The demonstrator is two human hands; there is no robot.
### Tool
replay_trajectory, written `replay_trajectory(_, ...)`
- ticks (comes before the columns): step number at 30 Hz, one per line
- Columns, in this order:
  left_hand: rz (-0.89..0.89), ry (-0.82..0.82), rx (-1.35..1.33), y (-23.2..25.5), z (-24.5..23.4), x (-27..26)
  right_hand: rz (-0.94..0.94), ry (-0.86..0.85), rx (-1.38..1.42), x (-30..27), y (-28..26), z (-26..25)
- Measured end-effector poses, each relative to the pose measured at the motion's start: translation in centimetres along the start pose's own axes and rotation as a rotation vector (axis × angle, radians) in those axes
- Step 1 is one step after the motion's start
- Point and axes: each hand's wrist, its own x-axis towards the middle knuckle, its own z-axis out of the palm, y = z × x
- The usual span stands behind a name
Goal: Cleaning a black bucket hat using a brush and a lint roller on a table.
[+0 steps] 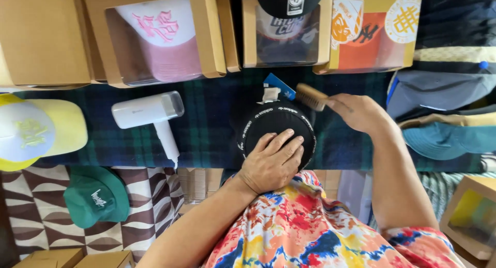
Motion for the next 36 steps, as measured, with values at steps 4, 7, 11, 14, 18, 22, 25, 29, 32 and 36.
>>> replay_trajectory(4,-0.010,-0.016,-0.003,0.2,0.0,-0.2,-0.023,0.024,0.459,-3.0,-1.9,0.6)
replay_trajectory(7,0.007,-0.021,0.015,-0.2,0.4,-0.1,0.057,-0.029,0.566,-2.2,0.2,3.0)
replay_trajectory(11,-0.002,-0.020,0.005,0.2,0.3,-0.2,0.054,0.176,0.233,-3.2,2.8,2.6)
replay_trajectory(14,0.002,-0.033,0.018,0.0,0.3,-0.1,-0.028,0.190,0.612,-5.3,0.3,4.5)
replay_trajectory(18,0.001,0.001,0.018,0.5,0.1,0.1,0.258,0.015,0.549,-4.5,2.9,5.4)
replay_trajectory(22,0.002,0.009,0.045,0.2,0.1,0.1,-0.100,0.227,0.372,-3.1,1.7,3.0)
replay_trajectory(25,0.010,0.018,0.044,0.4,0.2,0.2,-0.257,0.128,0.548,-2.1,-3.6,2.1)
replay_trajectory(29,0.005,0.017,0.050,0.4,0.1,0.3,-0.492,0.095,0.100,3.0,-1.2,2.8)
replay_trajectory(32,-0.002,0.029,0.049,0.8,-0.2,0.3,-0.645,0.159,-0.685,5.8,3.8,4.5)
replay_trajectory(36,0.008,0.034,0.062,0.3,0.2,0.0,-0.192,0.173,0.023,-0.7,-2.3,2.4)
